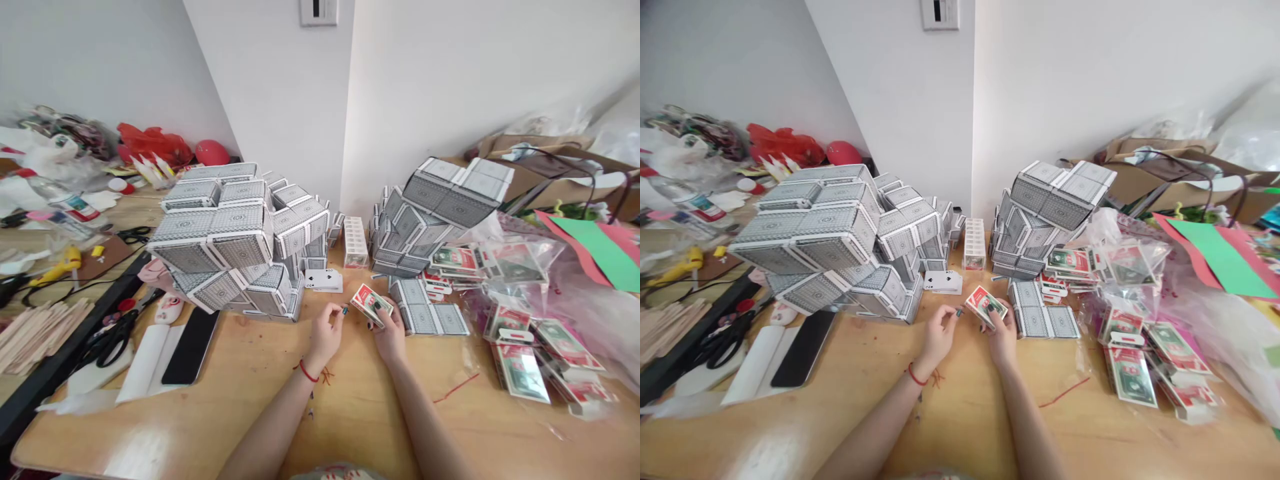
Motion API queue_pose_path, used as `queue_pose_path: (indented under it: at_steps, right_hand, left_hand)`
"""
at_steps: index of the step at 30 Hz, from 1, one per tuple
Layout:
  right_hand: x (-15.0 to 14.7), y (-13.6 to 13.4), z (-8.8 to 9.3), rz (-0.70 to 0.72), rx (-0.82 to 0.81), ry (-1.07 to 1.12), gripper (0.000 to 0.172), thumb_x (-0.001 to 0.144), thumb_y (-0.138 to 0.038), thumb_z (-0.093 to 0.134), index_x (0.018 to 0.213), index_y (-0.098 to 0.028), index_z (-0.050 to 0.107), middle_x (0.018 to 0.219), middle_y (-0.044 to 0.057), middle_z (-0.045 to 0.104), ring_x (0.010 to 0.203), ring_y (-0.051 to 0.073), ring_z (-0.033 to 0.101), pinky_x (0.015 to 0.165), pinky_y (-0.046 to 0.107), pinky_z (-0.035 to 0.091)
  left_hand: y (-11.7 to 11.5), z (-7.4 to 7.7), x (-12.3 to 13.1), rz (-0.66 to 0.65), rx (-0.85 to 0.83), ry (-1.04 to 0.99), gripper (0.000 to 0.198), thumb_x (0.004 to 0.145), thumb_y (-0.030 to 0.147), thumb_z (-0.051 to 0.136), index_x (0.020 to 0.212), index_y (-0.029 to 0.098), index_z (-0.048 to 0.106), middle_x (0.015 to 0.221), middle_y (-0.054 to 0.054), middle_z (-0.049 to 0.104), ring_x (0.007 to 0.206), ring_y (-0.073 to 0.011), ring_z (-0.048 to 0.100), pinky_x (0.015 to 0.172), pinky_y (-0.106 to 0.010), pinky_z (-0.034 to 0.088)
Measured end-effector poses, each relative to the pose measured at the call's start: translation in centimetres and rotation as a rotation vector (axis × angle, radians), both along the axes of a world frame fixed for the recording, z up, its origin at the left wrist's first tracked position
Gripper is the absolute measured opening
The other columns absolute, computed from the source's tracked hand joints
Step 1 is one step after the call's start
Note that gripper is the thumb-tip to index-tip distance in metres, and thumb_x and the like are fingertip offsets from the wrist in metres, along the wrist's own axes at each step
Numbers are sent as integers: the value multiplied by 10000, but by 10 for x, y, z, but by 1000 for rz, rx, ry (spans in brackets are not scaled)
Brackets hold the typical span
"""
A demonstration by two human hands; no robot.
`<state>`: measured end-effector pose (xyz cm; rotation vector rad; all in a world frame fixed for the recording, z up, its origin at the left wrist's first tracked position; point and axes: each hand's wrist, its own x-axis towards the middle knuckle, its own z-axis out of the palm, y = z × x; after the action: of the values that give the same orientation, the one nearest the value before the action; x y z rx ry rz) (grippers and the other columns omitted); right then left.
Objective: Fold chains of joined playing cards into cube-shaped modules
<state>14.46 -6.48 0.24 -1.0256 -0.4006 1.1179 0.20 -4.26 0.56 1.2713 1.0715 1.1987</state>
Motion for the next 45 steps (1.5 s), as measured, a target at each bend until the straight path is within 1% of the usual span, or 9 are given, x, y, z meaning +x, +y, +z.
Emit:
queue_pose_path:
  at_steps: [4, 6, 12, 15, 21, 25, 29, 36, 45]
  right_hand:
    - [3, 0, 2, 57, 11, 46, 322, 632, -284, 704, 921, -243, 569, 819, -27, 606, 537, 88, 508, 457, 217, 406]
    - [4, 0, 2, 93, 7, 34, 316, 627, -286, 692, 914, -233, 570, 813, -15, 610, 523, 94, 502, 431, 218, 388]
    - [3, -4, -2, 132, -7, 0, 347, 641, -303, 674, 941, -240, 512, 705, -23, 585, 475, 114, 528, 357, 185, 263]
    - [2, -5, -1, 179, 27, -45, 346, 648, -299, 688, 947, -247, 521, 712, -36, 571, 430, 75, 454, 359, 185, 256]
    - [2, -4, 0, 189, 22, -156, 509, 675, -280, 701, 1159, -265, 543, 783, -26, 574, 512, 69, 419, 414, 189, 298]
    - [4, -4, -4, 175, 18, -190, 486, 641, -274, 731, 1111, -254, 609, 799, -8, 641, 581, 104, 509, 486, 208, 380]
    - [5, -5, -9, 190, -35, -236, 461, 598, -274, 748, 1052, -230, 680, 989, 37, 686, 808, 200, 598, 668, 291, 468]
    - [6, -5, -16, 113, -130, -179, 447, 595, -326, 734, 1024, -204, 703, 946, 43, 707, 634, 168, 592, 539, 270, 443]
    - [4, -4, -18, 91, -127, -196, 372, 585, -303, 722, 942, -198, 726, 962, 60, 711, 716, 207, 617, 611, 306, 473]
  left_hand:
    - [0, 2, 1, -86, 120, 226, 47, 791, 179, 520, 768, 202, 553, 1043, -76, 672, 1029, -213, 599, 894, -366, 433]
    - [0, 3, 1, -88, 116, 210, 43, 794, 182, 512, 768, 202, 541, 1060, -88, 670, 1055, -220, 595, 910, -388, 434]
    - [6, 2, -8, -187, -97, -263, 137, 779, 265, 587, 724, 194, 484, 1061, -100, 675, 1081, -249, 593, 958, -442, 406]
    - [11, 1, -11, -178, -187, -428, 167, 757, 267, 625, 720, 192, 481, 1067, -86, 677, 1089, -245, 588, 962, -436, 402]
    - [17, -1, -16, -140, -336, -724, 199, 704, 237, 671, 724, 184, 481, 1065, -77, 679, 1074, -237, 599, 959, -423, 406]
    - [19, -2, -20, -113, -411, -855, 166, 702, 160, 659, 758, 180, 504, 1078, -86, 673, 1071, -226, 602, 981, -421, 388]
    - [21, -2, -23, -67, -457, -943, 138, 725, 136, 628, 779, 191, 513, 1093, -76, 660, 1087, -219, 587, 951, -444, 413]
    - [20, -3, -23, -5, -485, -865, 209, 675, 159, 673, 789, 203, 503, 728, 27, 600, 693, -104, 598, 661, -258, 479]
    - [16, -1, -16, 7, -361, -562, 262, 688, 283, 684, 739, 197, 443, 595, 72, 457, 422, -29, 316, 404, -163, 210]
